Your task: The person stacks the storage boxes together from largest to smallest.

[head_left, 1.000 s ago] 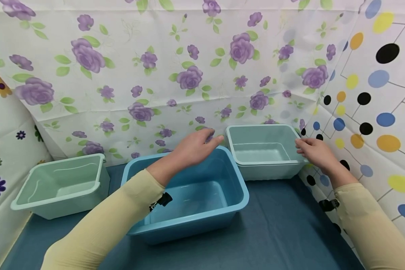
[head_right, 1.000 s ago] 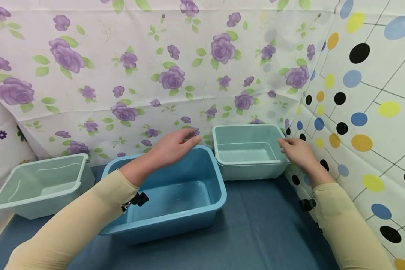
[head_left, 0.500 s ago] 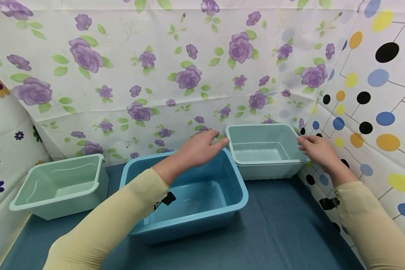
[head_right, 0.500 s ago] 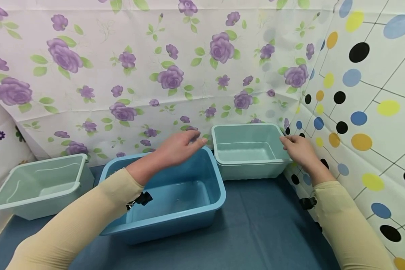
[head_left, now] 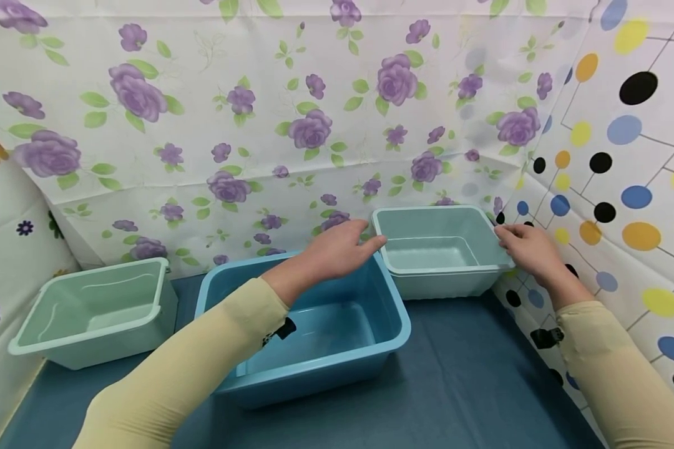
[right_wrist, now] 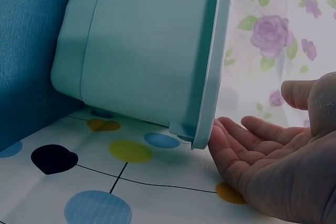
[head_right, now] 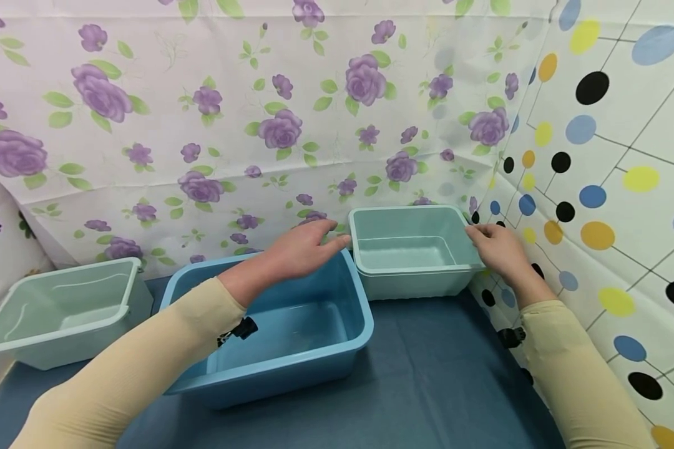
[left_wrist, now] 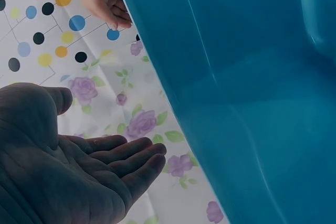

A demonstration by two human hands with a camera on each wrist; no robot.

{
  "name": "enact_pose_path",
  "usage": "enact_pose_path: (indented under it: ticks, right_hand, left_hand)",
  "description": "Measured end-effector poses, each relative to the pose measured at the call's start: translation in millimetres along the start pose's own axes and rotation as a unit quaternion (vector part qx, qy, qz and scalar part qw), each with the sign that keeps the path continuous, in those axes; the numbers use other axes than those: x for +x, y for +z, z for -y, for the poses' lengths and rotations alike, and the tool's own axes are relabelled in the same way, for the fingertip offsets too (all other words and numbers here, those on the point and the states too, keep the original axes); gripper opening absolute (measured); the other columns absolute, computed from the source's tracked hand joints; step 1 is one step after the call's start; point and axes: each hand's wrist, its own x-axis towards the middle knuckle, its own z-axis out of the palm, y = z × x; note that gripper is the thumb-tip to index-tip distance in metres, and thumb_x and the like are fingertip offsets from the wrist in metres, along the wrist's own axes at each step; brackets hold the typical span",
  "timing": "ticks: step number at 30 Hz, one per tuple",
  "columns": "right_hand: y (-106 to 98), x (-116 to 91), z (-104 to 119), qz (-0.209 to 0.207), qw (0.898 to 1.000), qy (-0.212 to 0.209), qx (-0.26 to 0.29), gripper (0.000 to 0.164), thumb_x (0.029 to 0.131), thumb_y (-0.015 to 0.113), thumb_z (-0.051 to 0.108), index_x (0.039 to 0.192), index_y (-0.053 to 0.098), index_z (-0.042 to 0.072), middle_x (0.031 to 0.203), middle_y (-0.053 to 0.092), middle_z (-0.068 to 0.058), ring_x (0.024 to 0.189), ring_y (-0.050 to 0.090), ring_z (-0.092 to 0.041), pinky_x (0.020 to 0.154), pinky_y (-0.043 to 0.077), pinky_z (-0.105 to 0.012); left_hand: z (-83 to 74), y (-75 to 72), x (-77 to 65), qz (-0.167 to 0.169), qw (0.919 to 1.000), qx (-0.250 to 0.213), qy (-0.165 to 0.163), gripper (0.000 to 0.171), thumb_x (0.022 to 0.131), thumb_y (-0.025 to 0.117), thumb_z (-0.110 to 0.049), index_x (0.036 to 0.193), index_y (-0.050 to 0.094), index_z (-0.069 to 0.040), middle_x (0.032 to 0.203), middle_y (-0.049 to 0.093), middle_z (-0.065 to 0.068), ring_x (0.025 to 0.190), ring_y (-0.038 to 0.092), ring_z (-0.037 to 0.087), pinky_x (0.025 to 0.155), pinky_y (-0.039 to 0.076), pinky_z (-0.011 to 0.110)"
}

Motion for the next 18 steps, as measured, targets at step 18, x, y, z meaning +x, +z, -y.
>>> enact_pose_path:
  ticks: [18]
  right_hand:
    - [-7.1,-2.3,-10.2,0.011,1.0,-0.003,-0.019,0.083,0.118,0.036,0.059,0.157,0.051,-0.013,0.151,0.055,-0.039,0.132,0.056,-0.054,0.104,0.05,-0.07]
  left_hand:
    - [2.1,5.0,18.9,0.01,0.9999,0.009,-0.006,0.076,0.118,0.046,-0.057,0.174,0.036,-0.006,0.175,0.044,0.014,0.159,0.044,0.033,0.127,0.041,0.054]
